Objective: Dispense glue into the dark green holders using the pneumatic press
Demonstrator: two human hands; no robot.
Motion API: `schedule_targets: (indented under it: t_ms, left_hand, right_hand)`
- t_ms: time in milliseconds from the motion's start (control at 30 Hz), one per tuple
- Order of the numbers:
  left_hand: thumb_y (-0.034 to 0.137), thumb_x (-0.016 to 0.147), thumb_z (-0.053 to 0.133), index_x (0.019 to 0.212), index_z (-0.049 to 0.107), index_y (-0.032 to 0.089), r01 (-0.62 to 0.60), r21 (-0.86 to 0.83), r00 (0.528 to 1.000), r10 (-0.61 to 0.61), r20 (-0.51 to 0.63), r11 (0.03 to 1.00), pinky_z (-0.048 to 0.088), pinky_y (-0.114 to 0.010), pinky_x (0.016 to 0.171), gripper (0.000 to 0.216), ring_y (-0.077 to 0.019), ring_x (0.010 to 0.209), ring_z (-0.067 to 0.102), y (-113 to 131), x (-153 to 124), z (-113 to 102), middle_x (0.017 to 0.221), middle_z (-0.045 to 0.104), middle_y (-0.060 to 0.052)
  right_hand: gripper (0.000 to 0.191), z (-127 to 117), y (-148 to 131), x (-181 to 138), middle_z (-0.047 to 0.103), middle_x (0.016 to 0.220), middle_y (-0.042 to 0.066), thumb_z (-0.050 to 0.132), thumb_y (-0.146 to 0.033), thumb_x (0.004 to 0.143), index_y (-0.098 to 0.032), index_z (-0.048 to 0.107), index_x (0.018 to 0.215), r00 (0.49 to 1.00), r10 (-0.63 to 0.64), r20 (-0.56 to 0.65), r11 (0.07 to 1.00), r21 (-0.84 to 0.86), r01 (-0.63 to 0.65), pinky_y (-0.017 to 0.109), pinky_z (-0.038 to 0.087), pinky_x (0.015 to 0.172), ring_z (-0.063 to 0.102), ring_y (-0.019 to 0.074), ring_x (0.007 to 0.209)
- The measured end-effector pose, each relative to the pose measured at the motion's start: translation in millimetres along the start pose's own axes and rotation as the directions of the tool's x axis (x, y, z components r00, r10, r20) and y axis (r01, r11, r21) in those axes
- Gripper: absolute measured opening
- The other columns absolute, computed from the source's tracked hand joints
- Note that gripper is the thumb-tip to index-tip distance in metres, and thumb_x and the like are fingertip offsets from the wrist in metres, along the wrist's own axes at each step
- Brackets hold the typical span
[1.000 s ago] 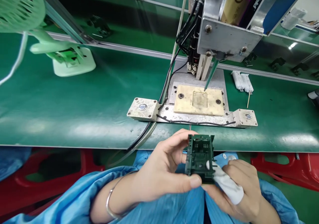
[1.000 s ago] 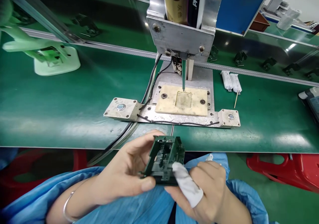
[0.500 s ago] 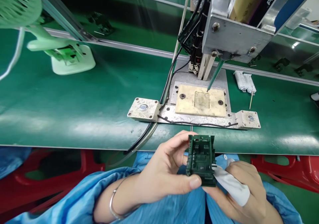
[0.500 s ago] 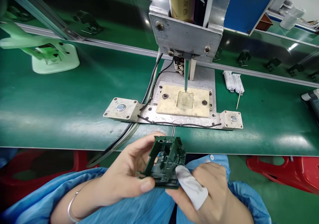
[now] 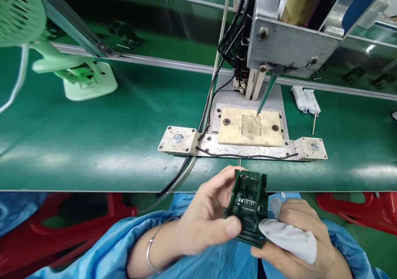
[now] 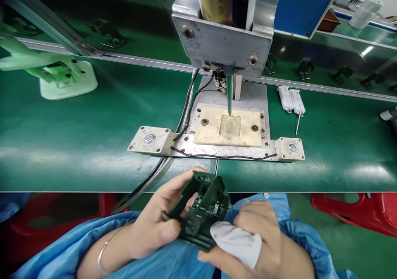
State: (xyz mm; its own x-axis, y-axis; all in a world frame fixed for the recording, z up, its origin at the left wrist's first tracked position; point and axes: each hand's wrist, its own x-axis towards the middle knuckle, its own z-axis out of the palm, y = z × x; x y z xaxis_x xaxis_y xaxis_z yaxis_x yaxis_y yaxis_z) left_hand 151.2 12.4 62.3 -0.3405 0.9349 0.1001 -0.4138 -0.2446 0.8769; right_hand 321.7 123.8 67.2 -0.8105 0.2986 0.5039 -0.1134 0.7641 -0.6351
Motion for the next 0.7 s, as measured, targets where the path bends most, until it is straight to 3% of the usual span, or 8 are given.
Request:
schedule_targets:
  t_ms: [67, 167, 267, 400, 533, 700]
  left_hand:
    - [0.046, 0.079, 0.077, 0.119, 0.069, 0.025, 0.116, -0.136, 0.993, -0.114, 0.021, 0.984, 0.059, -0.031, 0.069, 0.046, -0.0202, 0.075, 0.070, 0.8, 0.7, 1.4, 0.088, 0.069, -0.007]
    - [0.047, 0.075, 0.079, 0.113, 0.071, 0.023, 0.202, -0.202, 0.979, -0.200, 0.030, 0.958, 0.060, -0.034, 0.073, 0.046, -0.0236, 0.079, 0.072, -0.7, -0.3, 2.9, 0.089, 0.073, -0.008]
    - [0.051, 0.071, 0.081, 0.113, 0.071, 0.022, 0.241, -0.196, 0.969, -0.247, -0.008, 0.951, 0.060, -0.037, 0.073, 0.052, -0.0257, 0.079, 0.073, -2.2, -1.7, 3.6, 0.090, 0.074, -0.009]
    - [0.048, 0.074, 0.080, 0.116, 0.071, 0.026, 0.196, -0.164, 0.981, -0.196, 0.017, 0.967, 0.059, -0.033, 0.068, 0.048, -0.0216, 0.075, 0.071, -1.4, -0.8, 0.7, 0.090, 0.072, -0.008]
    - [0.039, 0.075, 0.082, 0.121, 0.070, 0.030, 0.144, -0.120, 0.989, -0.139, 0.052, 0.982, 0.058, -0.028, 0.075, 0.048, -0.0182, 0.086, 0.067, -3.2, 0.8, -3.8, 0.102, 0.064, -0.007]
    - [0.037, 0.074, 0.083, 0.121, 0.066, 0.028, 0.142, -0.181, 0.989, -0.130, 0.078, 0.973, 0.056, -0.026, 0.072, 0.050, -0.0147, 0.082, 0.064, -14.5, -1.4, -3.5, 0.100, 0.054, -0.004]
  right_hand:
    - [0.018, -6.4, 1.0, -1.9, 0.057, 0.062, -0.003, 0.074, -0.034, 0.087, -0.020, 0.064, 0.088, 0.998, 0.019, -0.067, 0.999, -0.035, -0.021, 0.029, 0.050, 0.052, 0.057, 0.0140, 0.052]
    - [0.022, -11.4, 1.8, -4.7, 0.058, 0.063, -0.003, 0.076, -0.040, 0.085, -0.022, 0.064, 0.091, 0.986, 0.035, -0.161, 0.998, -0.049, -0.043, 0.031, 0.054, 0.054, 0.061, 0.0165, 0.055]
    - [0.023, -12.9, 0.4, -3.5, 0.058, 0.061, -0.002, 0.075, -0.043, 0.085, -0.022, 0.065, 0.090, 0.999, 0.045, -0.022, 0.998, -0.038, -0.045, 0.031, 0.055, 0.056, 0.060, 0.0160, 0.054]
    - [0.023, -10.2, -2.8, 5.9, 0.056, 0.057, -0.003, 0.069, -0.042, 0.090, -0.021, 0.065, 0.082, 0.998, 0.013, 0.055, 0.999, -0.030, -0.012, 0.029, 0.051, 0.051, 0.055, 0.0135, 0.049]
    - [0.025, -2.6, 1.8, 10.9, 0.054, 0.056, -0.003, 0.057, -0.031, 0.097, -0.021, 0.061, 0.075, 0.996, -0.034, 0.078, 0.999, -0.008, 0.034, 0.026, 0.043, 0.047, 0.052, 0.0117, 0.047]
    - [0.022, 8.3, 18.3, -5.6, 0.051, 0.053, -0.004, 0.061, -0.023, 0.092, -0.022, 0.056, 0.070, 1.000, -0.030, -0.001, 0.999, 0.025, 0.030, 0.027, 0.042, 0.047, 0.052, 0.0123, 0.045]
